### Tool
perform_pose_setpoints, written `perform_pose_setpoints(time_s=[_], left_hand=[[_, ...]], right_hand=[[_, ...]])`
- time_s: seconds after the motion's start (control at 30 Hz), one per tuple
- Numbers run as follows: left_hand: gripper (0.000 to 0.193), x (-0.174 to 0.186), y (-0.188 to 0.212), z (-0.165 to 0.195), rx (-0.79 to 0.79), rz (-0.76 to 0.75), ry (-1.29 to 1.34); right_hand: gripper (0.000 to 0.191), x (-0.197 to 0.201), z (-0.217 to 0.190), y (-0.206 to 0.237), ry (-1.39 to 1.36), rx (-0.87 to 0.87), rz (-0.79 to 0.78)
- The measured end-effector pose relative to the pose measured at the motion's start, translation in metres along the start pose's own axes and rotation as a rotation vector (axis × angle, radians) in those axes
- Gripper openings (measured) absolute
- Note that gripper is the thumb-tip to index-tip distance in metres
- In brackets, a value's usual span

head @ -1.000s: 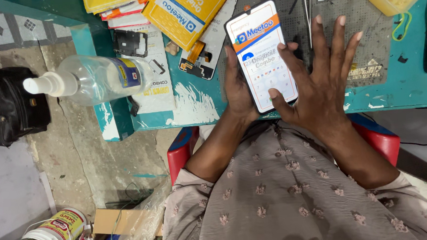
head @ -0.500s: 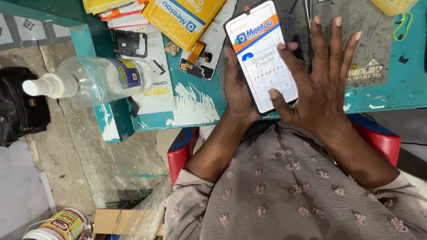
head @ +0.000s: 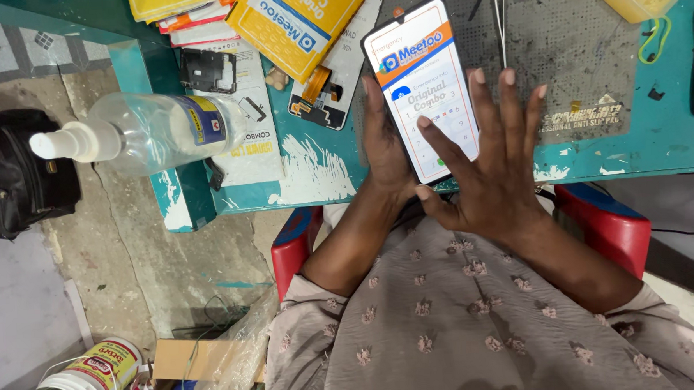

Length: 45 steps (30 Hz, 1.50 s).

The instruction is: The person disassembles a smartphone on a repair workbench, prying open the back cover and removing the old battery. They fit a new replacement battery into the phone body, reassemble it, then power the phone on and tap the screen to test it.

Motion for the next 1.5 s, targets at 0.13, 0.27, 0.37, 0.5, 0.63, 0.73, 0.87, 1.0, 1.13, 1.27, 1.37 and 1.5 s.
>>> perform_pose_setpoints(time_s=[0.13,0.27,0.37,0.5,0.63,0.73,0.87,1.0,1.13,1.27,1.37,1.5], left_hand=[[0.088,0.003,0.0,-0.001,-0.004,0.029,0.041],[0.089,-0.007,0.001,-0.002,0.016,-0.102,0.063],[0.089,-0.014,0.001,-0.001,0.013,-0.176,0.112],[0.09,-0.015,-0.002,-0.002,0.006,-0.199,0.064],[0.091,-0.015,-0.003,-0.002,-0.006,-0.209,0.084],[0.092,-0.011,-0.004,-0.002,0.005,-0.158,0.065],[0.092,-0.007,-0.003,-0.002,0.006,-0.097,0.032],[0.092,-0.009,-0.003,-0.001,-0.01,-0.136,0.021],[0.092,-0.011,-0.003,-0.001,-0.015,-0.18,0.069],[0.092,-0.011,-0.003,-0.002,-0.013,-0.164,0.072],[0.091,-0.011,-0.001,0.0,-0.012,-0.143,0.082],[0.089,-0.015,-0.001,0.003,-0.034,-0.194,0.062]], right_hand=[[0.07,-0.004,-0.002,-0.005,-0.013,-0.008,-0.048],[0.072,0.002,0.0,-0.008,-0.016,-0.043,-0.02],[0.068,0.004,0.005,-0.007,-0.013,-0.086,-0.037],[0.074,0.01,0.01,-0.005,-0.024,-0.137,0.022],[0.072,0.005,0.012,0.001,0.019,-0.152,-0.026],[0.075,0.001,0.0,0.006,0.034,-0.034,0.009],[0.08,-0.006,-0.006,0.011,0.033,0.005,-0.028],[0.081,-0.005,0.004,0.013,0.049,-0.101,-0.063],[0.085,0.004,0.01,0.013,0.025,-0.129,0.002],[0.085,0.004,0.007,0.016,0.039,-0.086,0.01],[0.083,-0.004,-0.004,0.022,0.051,-0.007,-0.03],[0.091,-0.007,-0.002,0.025,0.015,-0.023,-0.011]])
Point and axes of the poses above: each hand's wrist, its own y-axis away from the middle knuckle, its own x-axis out of the back of the hand, z = x × y, the point moved 7 cm from there along -y, towards the middle knuckle, and after that the axes turned 5 degrees about -x, right-handed, at the moved point
